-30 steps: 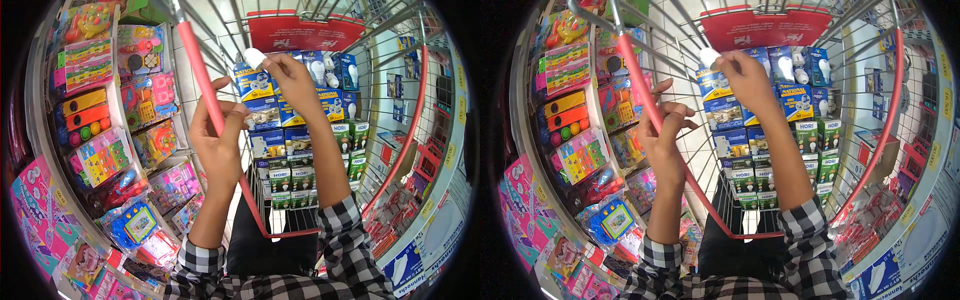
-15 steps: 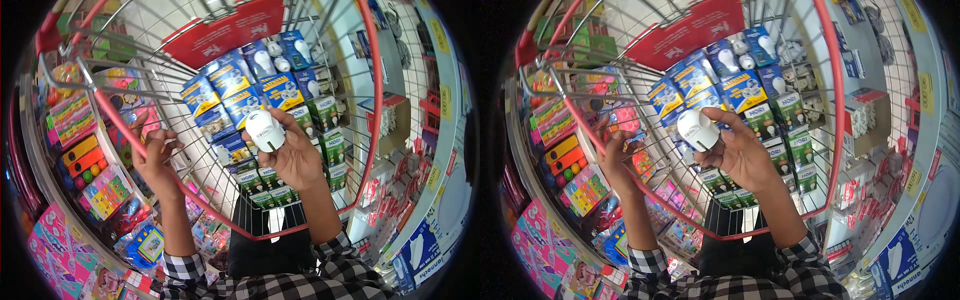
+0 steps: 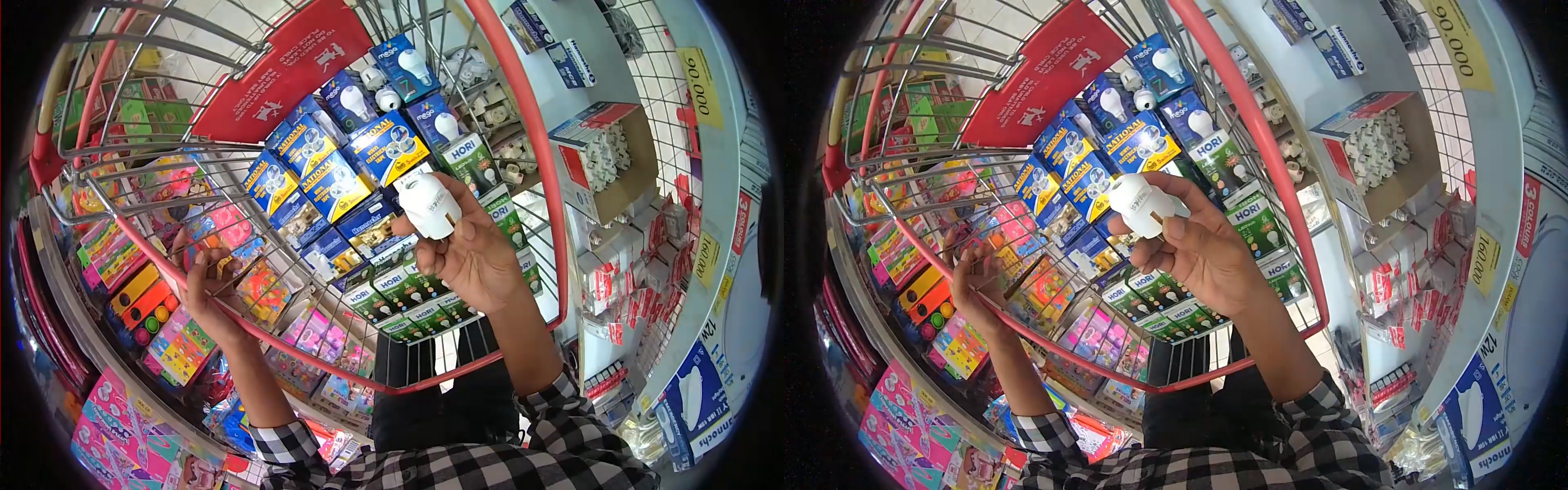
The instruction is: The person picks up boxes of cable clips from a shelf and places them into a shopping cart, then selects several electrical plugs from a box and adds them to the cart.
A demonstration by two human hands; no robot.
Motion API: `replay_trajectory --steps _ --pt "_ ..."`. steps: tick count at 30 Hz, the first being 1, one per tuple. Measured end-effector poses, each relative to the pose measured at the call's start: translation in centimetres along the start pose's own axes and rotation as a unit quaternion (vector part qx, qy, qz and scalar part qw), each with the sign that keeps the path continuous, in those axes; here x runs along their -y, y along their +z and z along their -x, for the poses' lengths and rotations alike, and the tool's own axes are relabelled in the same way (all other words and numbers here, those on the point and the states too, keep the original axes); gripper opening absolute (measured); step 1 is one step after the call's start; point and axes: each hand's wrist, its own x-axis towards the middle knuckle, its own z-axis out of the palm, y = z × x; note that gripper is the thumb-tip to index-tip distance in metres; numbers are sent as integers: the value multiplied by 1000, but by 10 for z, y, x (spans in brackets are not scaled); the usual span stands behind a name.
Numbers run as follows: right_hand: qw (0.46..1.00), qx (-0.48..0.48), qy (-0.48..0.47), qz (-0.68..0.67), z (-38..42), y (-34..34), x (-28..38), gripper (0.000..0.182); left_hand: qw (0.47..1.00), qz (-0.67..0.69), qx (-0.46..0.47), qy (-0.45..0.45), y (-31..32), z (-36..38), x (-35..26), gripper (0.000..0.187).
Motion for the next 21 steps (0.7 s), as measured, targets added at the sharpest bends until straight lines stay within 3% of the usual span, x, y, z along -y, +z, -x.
replay_trajectory --steps 2,6,12,13,17,20,21 --pt "999 33 0 -20 3 -3 3 53 1000 -12 5 -4 -4 0 2 51" --pt "999 34 -3 -35 7 -3 6 51 1000 -26 4 -6 -5 0 3 54" --pt "994 -46 9 101 36 23 16 55 1000 -19 15 -1 -9 -4 6 54" --pt "988 -23 8 150 45 23 22 57 1000 -22 13 -1 -6 -2 5 54" --pt "942 46 -140 302 68 37 49 60 999 -24 16 -15 -15 -5 7 53" --pt "911 8 -226 345 90 22 74 62 999 10 35 -15 -23 -8 9 52" --pt "916 -51 -258 302 97 16 80 62 1000 1 28 -9 -19 -6 8 52"
